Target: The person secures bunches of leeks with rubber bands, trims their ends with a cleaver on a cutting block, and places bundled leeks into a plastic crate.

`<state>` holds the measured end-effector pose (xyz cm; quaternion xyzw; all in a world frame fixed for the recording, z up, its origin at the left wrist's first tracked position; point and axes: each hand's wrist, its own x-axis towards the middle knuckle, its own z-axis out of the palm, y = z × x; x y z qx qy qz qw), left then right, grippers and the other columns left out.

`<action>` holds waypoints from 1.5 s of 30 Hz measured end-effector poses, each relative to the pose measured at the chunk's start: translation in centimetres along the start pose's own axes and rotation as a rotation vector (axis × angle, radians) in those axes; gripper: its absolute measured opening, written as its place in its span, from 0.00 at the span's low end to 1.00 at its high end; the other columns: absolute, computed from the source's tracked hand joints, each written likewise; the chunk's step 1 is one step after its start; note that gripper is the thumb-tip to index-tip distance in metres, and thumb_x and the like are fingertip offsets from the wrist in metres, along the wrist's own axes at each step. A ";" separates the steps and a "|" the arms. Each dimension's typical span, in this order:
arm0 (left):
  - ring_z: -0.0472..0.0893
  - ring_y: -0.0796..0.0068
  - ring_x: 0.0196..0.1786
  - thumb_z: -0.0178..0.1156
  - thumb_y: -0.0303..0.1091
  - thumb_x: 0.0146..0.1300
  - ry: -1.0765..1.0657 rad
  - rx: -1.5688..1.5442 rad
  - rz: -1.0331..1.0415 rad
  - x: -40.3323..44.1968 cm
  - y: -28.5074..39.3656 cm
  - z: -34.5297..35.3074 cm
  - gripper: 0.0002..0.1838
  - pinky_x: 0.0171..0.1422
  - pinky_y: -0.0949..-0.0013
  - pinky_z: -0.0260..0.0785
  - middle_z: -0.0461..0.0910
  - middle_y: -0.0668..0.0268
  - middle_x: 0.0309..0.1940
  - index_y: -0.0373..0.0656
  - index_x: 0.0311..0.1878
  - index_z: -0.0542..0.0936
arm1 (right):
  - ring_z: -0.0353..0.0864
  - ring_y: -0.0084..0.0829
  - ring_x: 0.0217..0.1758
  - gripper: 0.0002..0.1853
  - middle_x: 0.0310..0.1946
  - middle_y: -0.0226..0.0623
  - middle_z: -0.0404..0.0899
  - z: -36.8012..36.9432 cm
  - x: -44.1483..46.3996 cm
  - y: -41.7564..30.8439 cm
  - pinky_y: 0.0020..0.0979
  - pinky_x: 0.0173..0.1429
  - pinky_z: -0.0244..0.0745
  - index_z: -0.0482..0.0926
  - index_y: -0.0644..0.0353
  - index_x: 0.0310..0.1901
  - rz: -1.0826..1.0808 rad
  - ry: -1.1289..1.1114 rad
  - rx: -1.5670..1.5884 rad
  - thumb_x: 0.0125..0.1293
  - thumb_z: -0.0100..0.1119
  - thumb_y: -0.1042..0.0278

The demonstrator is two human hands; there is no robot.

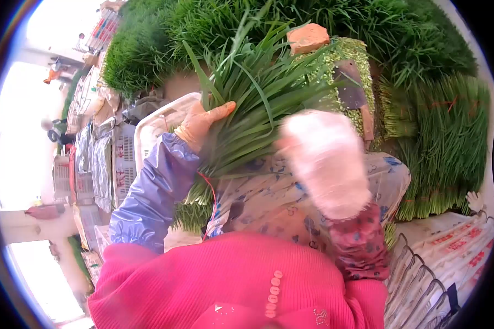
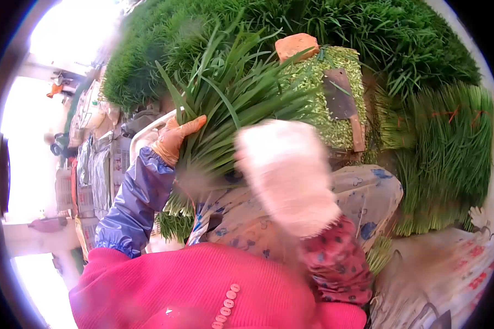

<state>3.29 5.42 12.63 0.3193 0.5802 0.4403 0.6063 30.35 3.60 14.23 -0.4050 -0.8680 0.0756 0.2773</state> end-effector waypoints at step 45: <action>0.83 0.63 0.56 0.75 0.47 0.58 0.103 1.078 -0.308 -15.4 -12.4 -7.8 0.36 0.58 0.60 0.74 0.85 0.58 0.54 0.41 0.67 0.76 | 0.82 0.33 0.58 0.49 0.57 0.47 0.82 13.8 -5.9 2.4 0.31 0.64 0.75 0.67 0.65 0.72 0.407 -0.605 0.673 0.44 0.81 0.78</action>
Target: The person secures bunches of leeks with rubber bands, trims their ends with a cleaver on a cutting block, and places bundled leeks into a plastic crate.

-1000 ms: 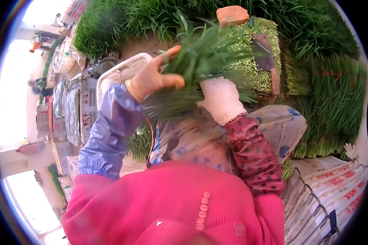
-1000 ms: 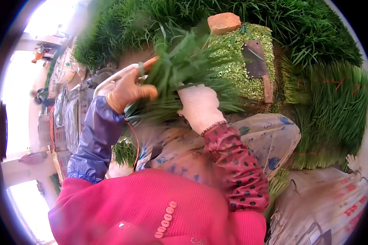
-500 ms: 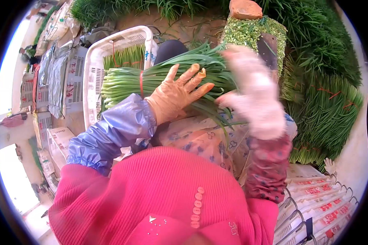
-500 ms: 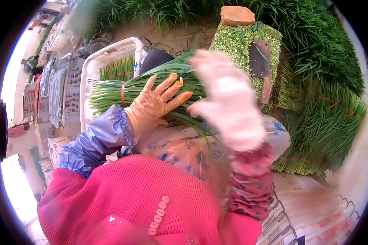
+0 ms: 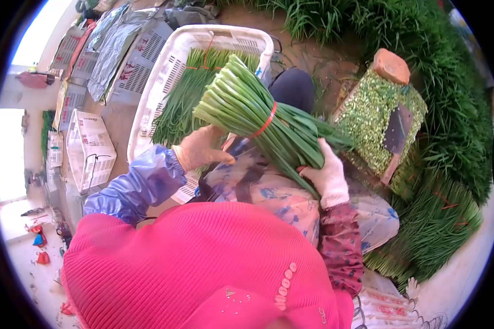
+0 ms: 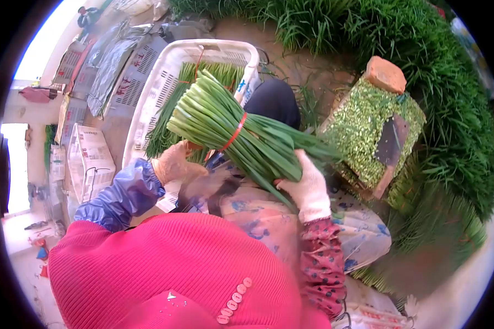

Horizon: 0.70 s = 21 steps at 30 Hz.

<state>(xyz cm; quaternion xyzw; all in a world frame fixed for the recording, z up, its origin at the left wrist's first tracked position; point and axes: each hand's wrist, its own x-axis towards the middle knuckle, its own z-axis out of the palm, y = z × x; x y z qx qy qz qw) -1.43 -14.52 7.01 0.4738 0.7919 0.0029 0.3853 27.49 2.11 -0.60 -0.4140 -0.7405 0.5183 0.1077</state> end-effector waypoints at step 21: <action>0.81 0.76 0.43 0.84 0.30 0.42 0.036 -1.513 0.793 7.9 15.4 -1.9 0.36 0.44 0.72 0.77 0.83 0.64 0.45 0.34 0.56 0.78 | 0.83 0.52 0.51 0.24 0.46 0.54 0.83 -6.8 -6.0 -6.5 0.44 0.57 0.78 0.79 0.62 0.57 0.275 -0.153 -0.555 0.61 0.66 0.61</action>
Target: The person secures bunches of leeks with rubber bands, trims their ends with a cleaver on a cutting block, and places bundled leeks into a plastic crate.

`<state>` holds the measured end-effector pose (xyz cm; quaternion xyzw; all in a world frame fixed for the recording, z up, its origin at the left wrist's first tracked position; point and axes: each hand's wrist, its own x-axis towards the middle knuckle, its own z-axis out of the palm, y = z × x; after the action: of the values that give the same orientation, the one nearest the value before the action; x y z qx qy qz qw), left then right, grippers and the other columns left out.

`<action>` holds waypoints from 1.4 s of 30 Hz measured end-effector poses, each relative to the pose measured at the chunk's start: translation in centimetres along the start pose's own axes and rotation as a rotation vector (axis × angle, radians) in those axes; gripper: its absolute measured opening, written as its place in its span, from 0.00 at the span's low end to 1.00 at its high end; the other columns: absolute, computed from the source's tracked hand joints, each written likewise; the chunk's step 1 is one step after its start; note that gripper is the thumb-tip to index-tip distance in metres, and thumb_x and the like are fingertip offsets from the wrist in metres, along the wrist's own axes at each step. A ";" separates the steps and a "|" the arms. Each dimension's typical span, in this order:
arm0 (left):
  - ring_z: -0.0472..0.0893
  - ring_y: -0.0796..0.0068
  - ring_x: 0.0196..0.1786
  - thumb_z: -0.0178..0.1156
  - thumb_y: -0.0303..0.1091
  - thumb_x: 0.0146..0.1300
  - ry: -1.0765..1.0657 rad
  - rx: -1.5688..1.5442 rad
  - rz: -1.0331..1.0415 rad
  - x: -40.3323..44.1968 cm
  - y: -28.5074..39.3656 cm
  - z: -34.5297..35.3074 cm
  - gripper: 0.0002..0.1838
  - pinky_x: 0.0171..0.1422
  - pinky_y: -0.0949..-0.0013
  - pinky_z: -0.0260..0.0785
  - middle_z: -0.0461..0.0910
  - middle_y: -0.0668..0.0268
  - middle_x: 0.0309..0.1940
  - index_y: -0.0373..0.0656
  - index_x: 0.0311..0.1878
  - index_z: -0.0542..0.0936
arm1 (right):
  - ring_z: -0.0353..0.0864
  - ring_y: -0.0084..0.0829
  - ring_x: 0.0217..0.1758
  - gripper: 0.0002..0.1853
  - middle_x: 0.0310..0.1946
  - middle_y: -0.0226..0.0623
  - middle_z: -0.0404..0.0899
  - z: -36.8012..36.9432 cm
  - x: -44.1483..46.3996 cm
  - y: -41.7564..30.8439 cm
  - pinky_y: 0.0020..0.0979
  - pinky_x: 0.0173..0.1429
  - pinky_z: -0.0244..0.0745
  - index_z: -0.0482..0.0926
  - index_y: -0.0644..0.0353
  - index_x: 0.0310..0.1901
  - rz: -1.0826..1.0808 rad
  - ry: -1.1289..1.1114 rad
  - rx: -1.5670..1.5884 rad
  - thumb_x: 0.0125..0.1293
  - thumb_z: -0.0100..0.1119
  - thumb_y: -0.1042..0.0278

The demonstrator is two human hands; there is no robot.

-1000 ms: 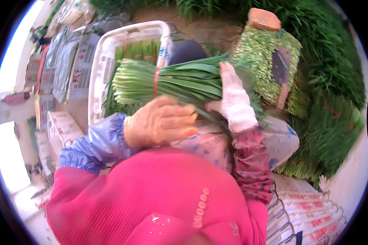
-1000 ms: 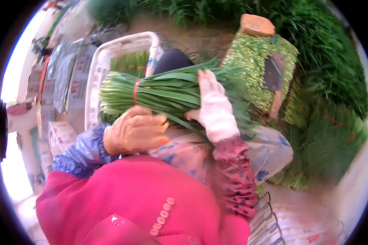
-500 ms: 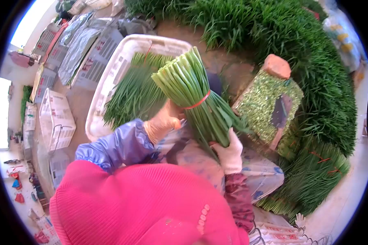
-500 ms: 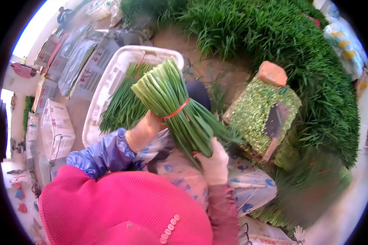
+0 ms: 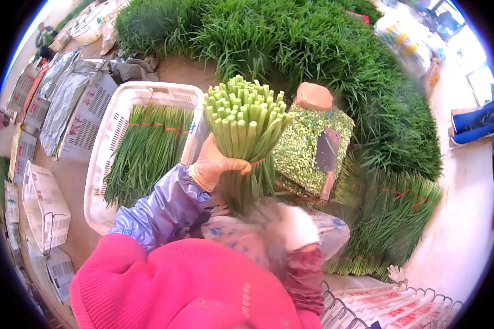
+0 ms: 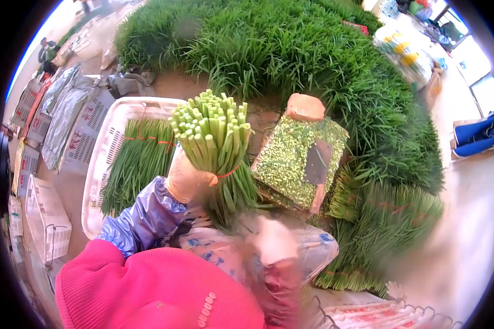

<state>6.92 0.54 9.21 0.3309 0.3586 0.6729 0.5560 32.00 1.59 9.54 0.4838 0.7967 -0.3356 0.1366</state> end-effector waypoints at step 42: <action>0.81 0.65 0.58 0.74 0.31 0.55 -0.055 -0.128 -0.116 6.8 3.3 -8.1 0.33 0.65 0.59 0.73 0.82 0.62 0.58 0.37 0.65 0.74 | 0.74 0.42 0.70 0.44 0.75 0.56 0.62 -17.6 10.3 -8.9 0.36 0.72 0.68 0.51 0.70 0.78 -0.520 0.253 0.987 0.61 0.60 0.80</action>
<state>-2.70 5.93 8.10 0.2916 0.3181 0.6518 0.6237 21.14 17.61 20.52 0.3148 0.6486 -0.6298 -0.2891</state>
